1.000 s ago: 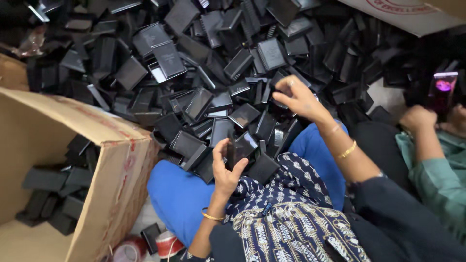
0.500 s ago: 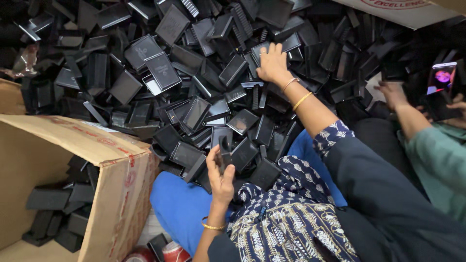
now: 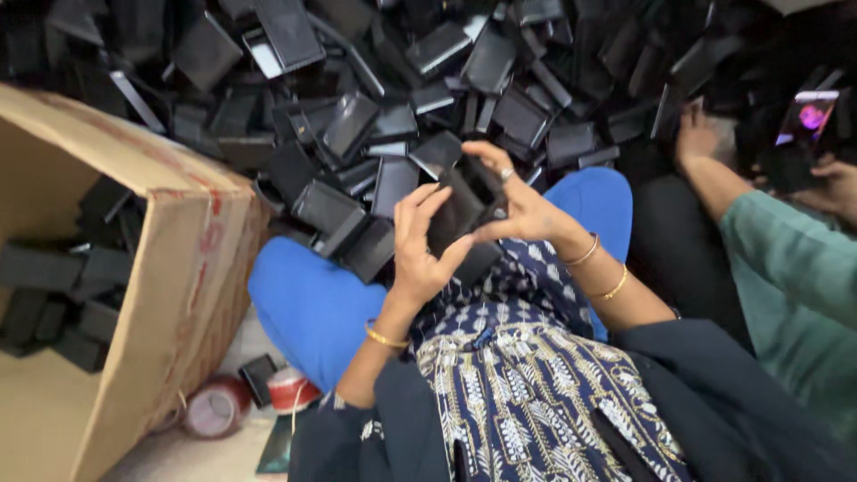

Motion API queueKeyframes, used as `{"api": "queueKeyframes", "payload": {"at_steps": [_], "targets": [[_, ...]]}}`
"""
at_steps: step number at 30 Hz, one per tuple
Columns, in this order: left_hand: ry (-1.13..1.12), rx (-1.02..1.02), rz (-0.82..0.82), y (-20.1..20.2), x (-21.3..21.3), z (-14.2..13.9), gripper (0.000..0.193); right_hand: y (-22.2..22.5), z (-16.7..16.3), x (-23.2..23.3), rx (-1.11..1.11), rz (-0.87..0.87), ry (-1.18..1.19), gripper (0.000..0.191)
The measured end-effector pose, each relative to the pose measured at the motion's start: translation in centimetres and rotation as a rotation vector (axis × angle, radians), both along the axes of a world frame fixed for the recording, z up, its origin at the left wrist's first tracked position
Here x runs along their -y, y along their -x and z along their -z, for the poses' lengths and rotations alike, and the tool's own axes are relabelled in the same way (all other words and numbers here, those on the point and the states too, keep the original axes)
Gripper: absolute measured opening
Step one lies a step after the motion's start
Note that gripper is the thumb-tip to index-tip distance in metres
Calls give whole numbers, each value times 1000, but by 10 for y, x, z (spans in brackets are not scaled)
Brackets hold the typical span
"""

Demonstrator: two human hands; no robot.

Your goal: The person sits on the floor among a large pile of black plastic boxes, picks up boxes one at a time, opens and closes their lids, and places them into a nearby cardboard box. A second person sits nearby using a phone while the person continues sorting the boxes.

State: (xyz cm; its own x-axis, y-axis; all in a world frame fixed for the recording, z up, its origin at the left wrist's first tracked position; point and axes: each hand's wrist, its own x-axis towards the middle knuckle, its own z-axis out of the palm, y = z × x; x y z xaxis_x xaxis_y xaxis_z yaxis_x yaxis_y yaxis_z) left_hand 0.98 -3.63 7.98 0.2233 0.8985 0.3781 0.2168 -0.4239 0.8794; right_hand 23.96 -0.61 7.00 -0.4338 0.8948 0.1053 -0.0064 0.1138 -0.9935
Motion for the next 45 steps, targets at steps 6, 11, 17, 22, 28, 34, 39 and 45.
{"api": "queueKeyframes", "payload": {"at_steps": [6, 11, 17, 22, 28, 34, 39, 45], "targets": [[-102, -13, -1, 4, 9, -26, 64, 4, -31, 18, -53, -69, -47, 113], [-209, -27, -1, 12, 11, -32, 63, 12, -42, 28, 104, -56, -120, 113], [-336, -44, 100, 7, 19, -38, 64, 19, -44, 34, -126, -64, -92, 108], [-346, 6, 51, 10, 18, -42, 62, 13, -51, 41, -44, -84, -154, 112], [-302, -48, 67, 15, 17, -42, 61, 18, -52, 42, 33, -67, -157, 110], [-353, -99, 86, 16, 12, -44, 67, 24, -40, 46, -20, -15, -108, 107], [-457, -43, 104, 18, 12, -41, 69, 31, -29, 49, -487, 66, 100, 102], [-376, -64, -150, 16, 22, -28, 45, 35, -32, 46, -456, 52, 325, 85]]}}
